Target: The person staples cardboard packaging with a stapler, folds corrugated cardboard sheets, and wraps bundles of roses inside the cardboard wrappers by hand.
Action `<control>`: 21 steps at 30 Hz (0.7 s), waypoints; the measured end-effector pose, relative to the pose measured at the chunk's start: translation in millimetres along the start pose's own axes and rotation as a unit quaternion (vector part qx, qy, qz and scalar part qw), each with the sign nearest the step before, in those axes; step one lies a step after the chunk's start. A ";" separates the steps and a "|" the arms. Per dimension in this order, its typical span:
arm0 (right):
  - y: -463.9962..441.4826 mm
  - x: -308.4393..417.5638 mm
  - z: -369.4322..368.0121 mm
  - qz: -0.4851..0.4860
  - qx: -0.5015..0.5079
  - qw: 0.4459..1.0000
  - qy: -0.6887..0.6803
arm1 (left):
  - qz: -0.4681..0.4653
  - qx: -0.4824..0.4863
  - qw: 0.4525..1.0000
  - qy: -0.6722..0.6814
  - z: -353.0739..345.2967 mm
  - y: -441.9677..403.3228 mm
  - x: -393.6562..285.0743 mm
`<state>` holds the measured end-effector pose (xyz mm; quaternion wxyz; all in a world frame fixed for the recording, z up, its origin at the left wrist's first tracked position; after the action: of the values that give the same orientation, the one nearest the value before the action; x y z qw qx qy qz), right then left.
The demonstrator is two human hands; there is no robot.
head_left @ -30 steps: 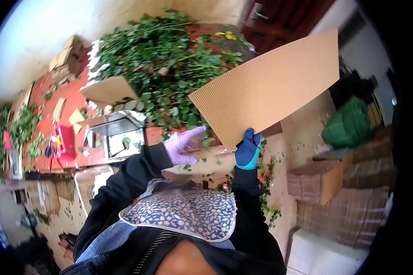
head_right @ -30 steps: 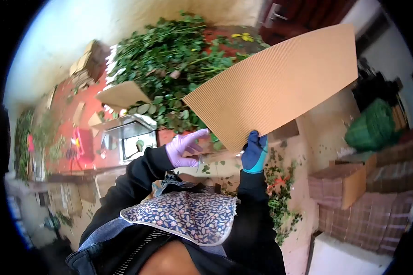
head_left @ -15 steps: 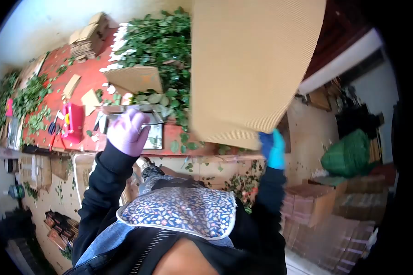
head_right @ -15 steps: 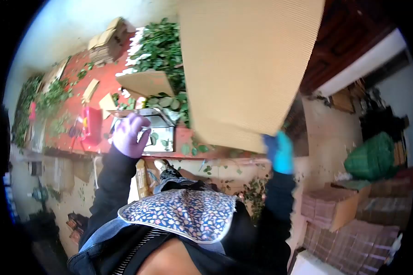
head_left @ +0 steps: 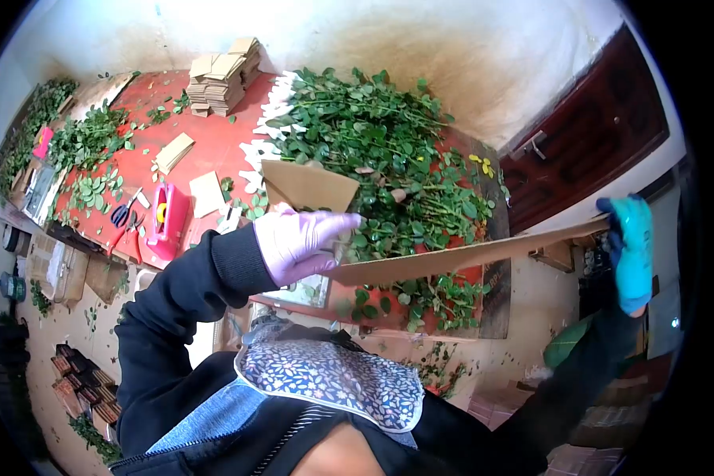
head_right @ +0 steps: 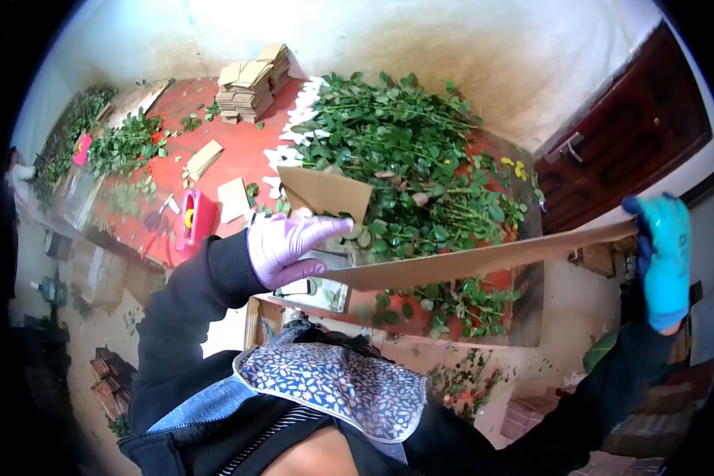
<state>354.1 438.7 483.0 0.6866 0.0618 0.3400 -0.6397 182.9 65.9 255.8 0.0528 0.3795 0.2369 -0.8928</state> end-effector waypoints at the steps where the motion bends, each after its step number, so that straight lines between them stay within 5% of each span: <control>1: -19.4 -5.3 0.9 0.014 -0.029 0.999 -0.012 | -0.005 0.033 0.999 0.026 7.6 1.0 2.3; 3: -64.7 -15.0 -5.7 -0.013 -0.015 0.996 -0.085 | -0.021 0.067 0.992 0.106 19.0 5.3 16.7; 6: -140.2 0.2 -5.3 0.080 -0.035 0.992 0.085 | -0.043 0.062 0.965 0.251 35.4 13.7 32.8; 8: -194.0 9.7 3.1 0.053 -0.001 0.998 -0.036 | -0.010 0.098 0.982 0.161 56.7 16.6 25.8; 11: -259.9 40.2 -15.9 0.052 0.074 0.994 -0.061 | -0.026 -0.004 0.998 0.059 49.5 26.2 66.7; 13: -294.9 102.8 -7.7 0.205 -0.135 0.928 0.280 | 0.016 -0.031 0.989 0.145 51.8 28.6 102.6; 17: -295.8 205.6 5.8 0.155 -0.137 0.978 0.015 | 0.126 -0.026 0.891 0.436 37.0 40.4 160.3; 19: -260.7 259.0 -14.3 0.204 -0.079 0.974 -0.056 | 0.229 0.017 0.806 0.546 22.9 51.6 174.9; 21: -235.5 294.0 -38.4 0.205 0.037 0.950 -0.233 | 0.193 -0.002 0.766 0.613 -0.7 66.9 186.3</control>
<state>107.9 171.8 375.7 0.8603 0.0047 0.1267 -0.4938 70.0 23.2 98.9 0.0684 0.8839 0.1426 -0.4401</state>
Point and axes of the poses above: each hand's wrist, its own y-axis away from the middle knuckle, its own z-axis out of the back of the hand, x = y × z, the point moved 3 cm from there along -y, towards the middle knuckle, and after that the axes turned 12 degrees about y, right-handed, at the moved point
